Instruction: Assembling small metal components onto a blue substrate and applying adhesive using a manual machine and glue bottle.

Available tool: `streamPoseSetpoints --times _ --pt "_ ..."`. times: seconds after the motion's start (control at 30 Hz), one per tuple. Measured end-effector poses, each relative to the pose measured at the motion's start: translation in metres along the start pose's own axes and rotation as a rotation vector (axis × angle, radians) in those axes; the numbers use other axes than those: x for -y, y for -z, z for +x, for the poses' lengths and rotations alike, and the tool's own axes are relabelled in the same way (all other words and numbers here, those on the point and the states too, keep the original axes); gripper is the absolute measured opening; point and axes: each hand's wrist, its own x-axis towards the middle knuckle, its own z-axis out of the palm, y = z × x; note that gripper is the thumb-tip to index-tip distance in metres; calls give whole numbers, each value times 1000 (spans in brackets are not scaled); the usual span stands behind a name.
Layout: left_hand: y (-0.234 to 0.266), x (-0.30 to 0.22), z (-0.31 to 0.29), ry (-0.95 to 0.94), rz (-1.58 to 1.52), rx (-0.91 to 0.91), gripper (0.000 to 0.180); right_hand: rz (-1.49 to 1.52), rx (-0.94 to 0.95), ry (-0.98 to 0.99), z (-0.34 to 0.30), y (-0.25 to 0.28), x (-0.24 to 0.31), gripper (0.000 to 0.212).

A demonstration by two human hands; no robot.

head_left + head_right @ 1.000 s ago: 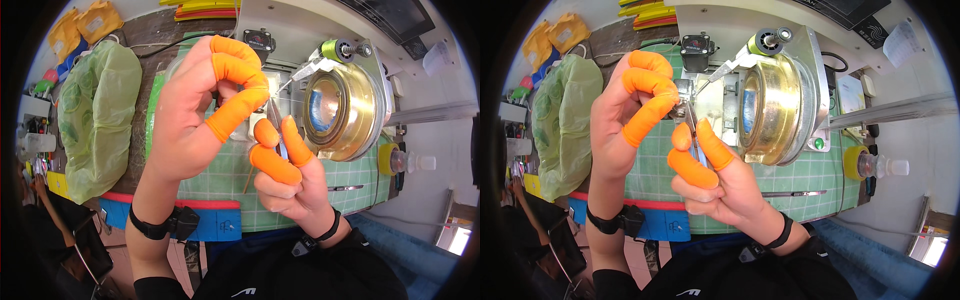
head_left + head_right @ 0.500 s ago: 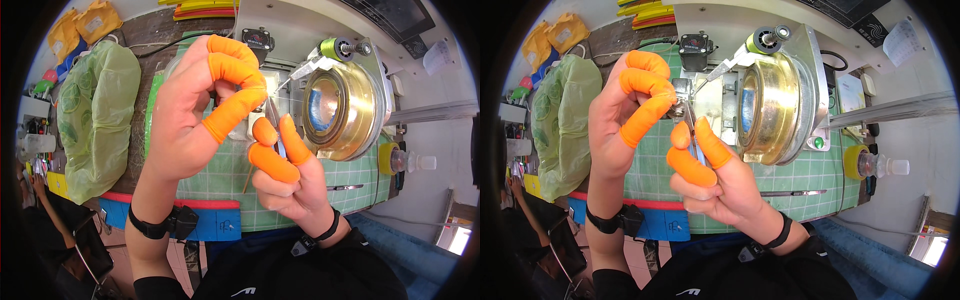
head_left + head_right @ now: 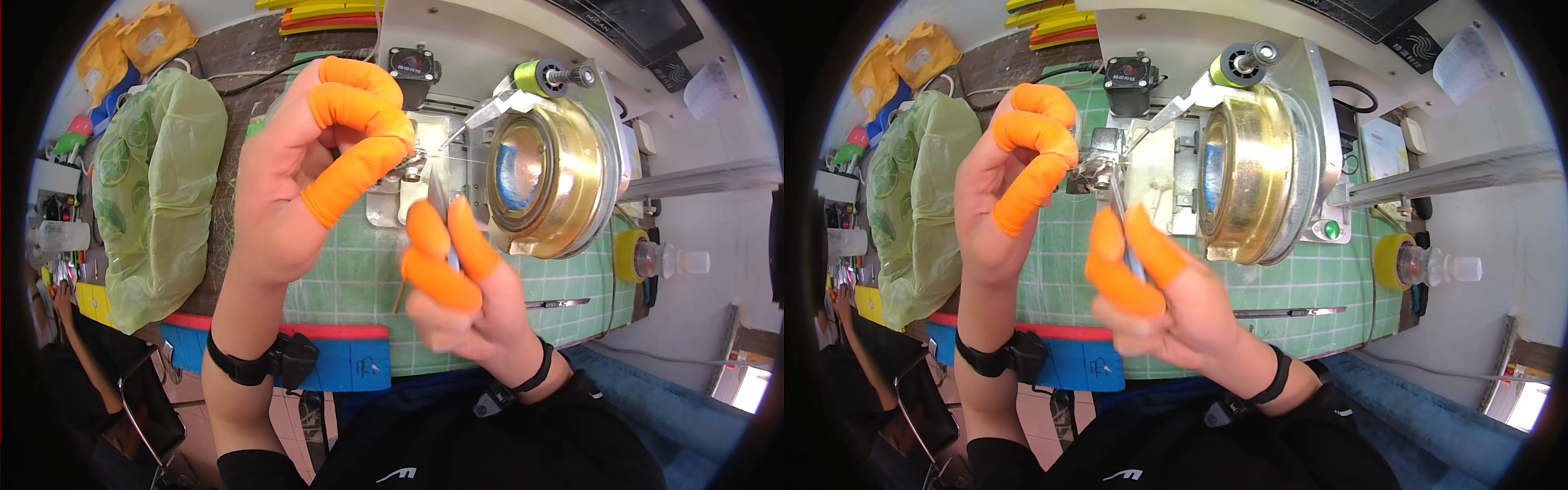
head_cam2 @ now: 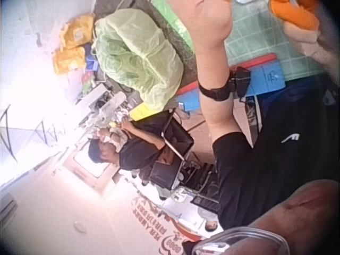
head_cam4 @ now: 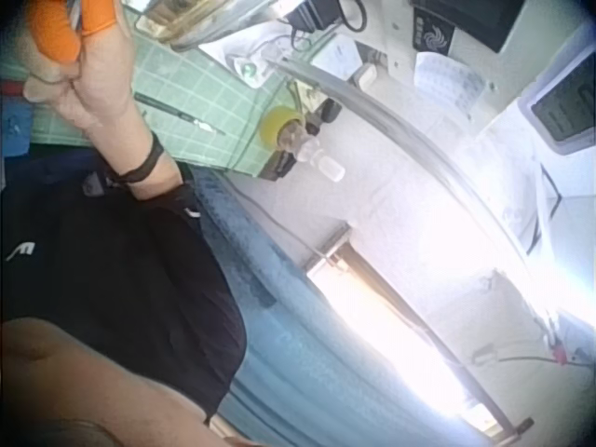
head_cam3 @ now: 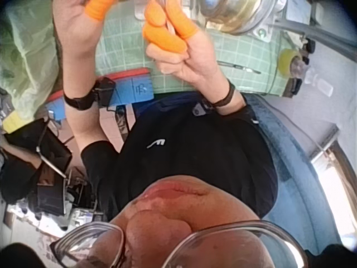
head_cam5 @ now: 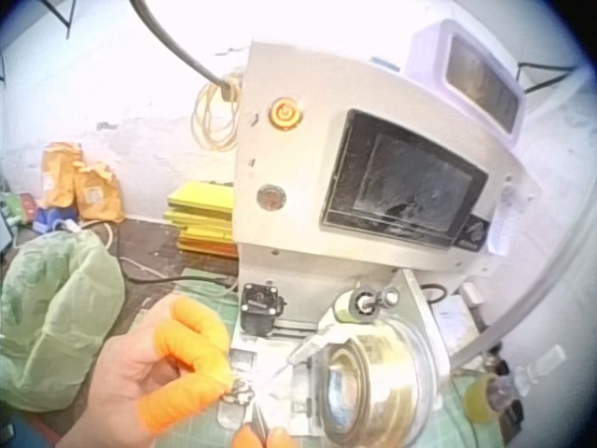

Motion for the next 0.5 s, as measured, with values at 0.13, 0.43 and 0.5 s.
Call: streamPoseSetpoints --times 0.13,0.43,0.5 --pt "3 -5 2 16 33 60 8 -152 55 -221 -41 -1 -3 41" --pt "15 -25 8 88 49 103 11 -322 -110 -62 -129 26 19 36" --pt "34 -55 1 78 35 73 13 -443 -134 25 -140 32 25 38"
